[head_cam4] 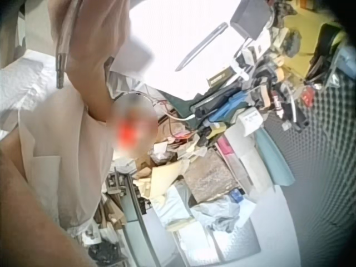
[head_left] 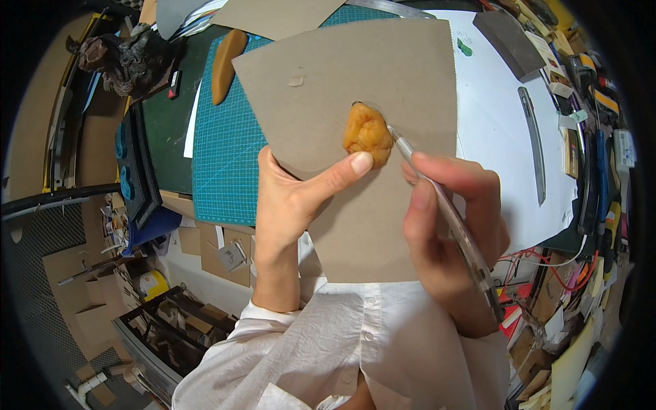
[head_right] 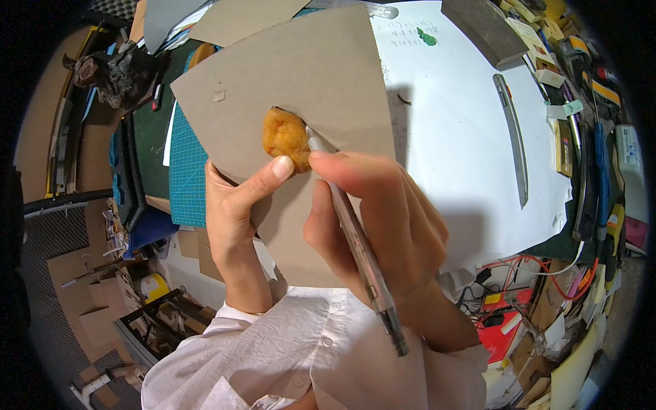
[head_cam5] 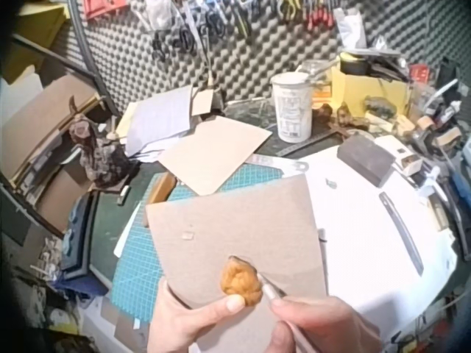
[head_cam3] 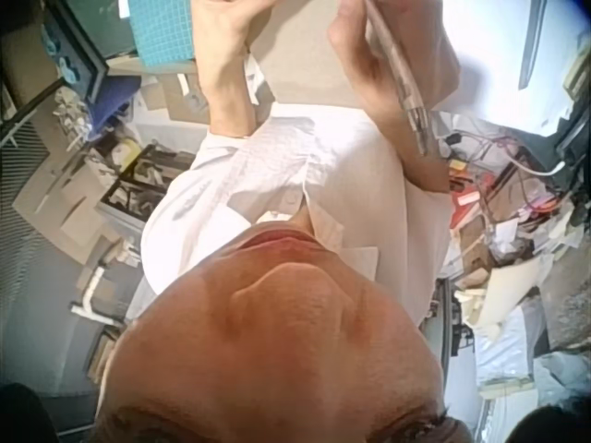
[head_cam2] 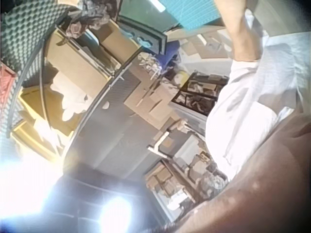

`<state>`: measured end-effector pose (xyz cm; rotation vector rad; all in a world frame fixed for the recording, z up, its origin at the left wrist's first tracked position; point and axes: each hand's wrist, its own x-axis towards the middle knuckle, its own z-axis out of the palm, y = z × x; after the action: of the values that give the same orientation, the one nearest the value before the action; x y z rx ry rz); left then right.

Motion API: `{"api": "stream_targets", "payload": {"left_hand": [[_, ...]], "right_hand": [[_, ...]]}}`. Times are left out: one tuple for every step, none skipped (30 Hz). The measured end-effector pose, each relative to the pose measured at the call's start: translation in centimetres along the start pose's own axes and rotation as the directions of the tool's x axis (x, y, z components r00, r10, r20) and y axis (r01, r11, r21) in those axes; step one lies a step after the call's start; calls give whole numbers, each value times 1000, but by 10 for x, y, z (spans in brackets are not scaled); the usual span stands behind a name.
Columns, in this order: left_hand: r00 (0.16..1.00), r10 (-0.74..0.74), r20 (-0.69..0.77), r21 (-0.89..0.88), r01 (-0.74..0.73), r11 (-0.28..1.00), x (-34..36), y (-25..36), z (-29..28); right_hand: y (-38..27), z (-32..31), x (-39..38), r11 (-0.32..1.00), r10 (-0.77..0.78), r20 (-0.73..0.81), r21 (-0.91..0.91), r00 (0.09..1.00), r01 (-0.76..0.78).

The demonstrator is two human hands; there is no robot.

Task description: The person holds a small orange clay piece against a gray board and uses a craft knife to carve and shape it. They repeatedly rotate the clay, refine the edges, and remove small shavings while working over a green cutting mat in a cluttered workshop.

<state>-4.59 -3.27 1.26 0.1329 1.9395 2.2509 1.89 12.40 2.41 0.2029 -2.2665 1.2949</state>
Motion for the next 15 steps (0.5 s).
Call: {"api": "stream_targets", "payload": {"left_hand": [[1000, -4, -2, -7, 4, 1000, 0, 0, 0], [1000, -7, -3, -14, 7, 1000, 0, 0, 1], [1000, -10, -4, -21, 10, 1000, 0, 1, 1], [1000, -7, -6, -23, 7, 1000, 1, 1, 2], [1000, -3, -10, -23, 2, 1000, 1, 1, 3], [1000, 2, -13, -24, -2, 1000, 1, 0, 3], [1000, 1, -12, -22, -1, 1000, 1, 0, 3], [1000, -3, -8, -22, 2, 1000, 0, 0, 2], [1000, -6, -4, -23, 6, 1000, 0, 0, 1], [1000, -7, -2, -30, 7, 1000, 0, 0, 2], [1000, -6, -3, -35, 6, 999, 0, 0, 2], [1000, -5, -3, -40, 5, 999, 0, 0, 2], [1000, -4, -8, -31, 4, 1000, 0, -1, 2], [1000, -4, -13, -23, 4, 1000, 0, -1, 2], [1000, -4, -18, -16, 4, 1000, 0, -1, 2]], "right_hand": [[0, 0, 0, 1000, 1, -3, 6, 1000, -1], [0, 1, 0, 1000, 2, -7, 13, 1000, -2], [1, 1, 0, 1000, 3, -11, 20, 1000, -3], [1, 1, -1, 1000, 4, -12, 16, 1000, -3], [1, 0, -2, 1000, 3, -13, 14, 1000, -3], [1, 0, -3, 1000, 3, -13, 12, 1000, -3], [2, 0, -2, 1000, -1, -12, 20, 1000, 1], [1, 0, -1, 1000, -2, -11, 25, 1000, 3], [1, 0, 0, 1000, -5, -14, 30, 1000, 5], [1, 1, 1, 999, -6, -17, 35, 1000, 7], [2, 2, 2, 999, -11, -23, 43, 1000, 12], [3, 3, 2, 999, -16, -30, 52, 999, 17], [2, 3, 1, 999, 11, -25, 47, 1000, -10], [0, 1, 0, 999, 38, -19, 39, 999, -37], [0, 0, 0, 999, 35, -21, 36, 999, -34]]}}
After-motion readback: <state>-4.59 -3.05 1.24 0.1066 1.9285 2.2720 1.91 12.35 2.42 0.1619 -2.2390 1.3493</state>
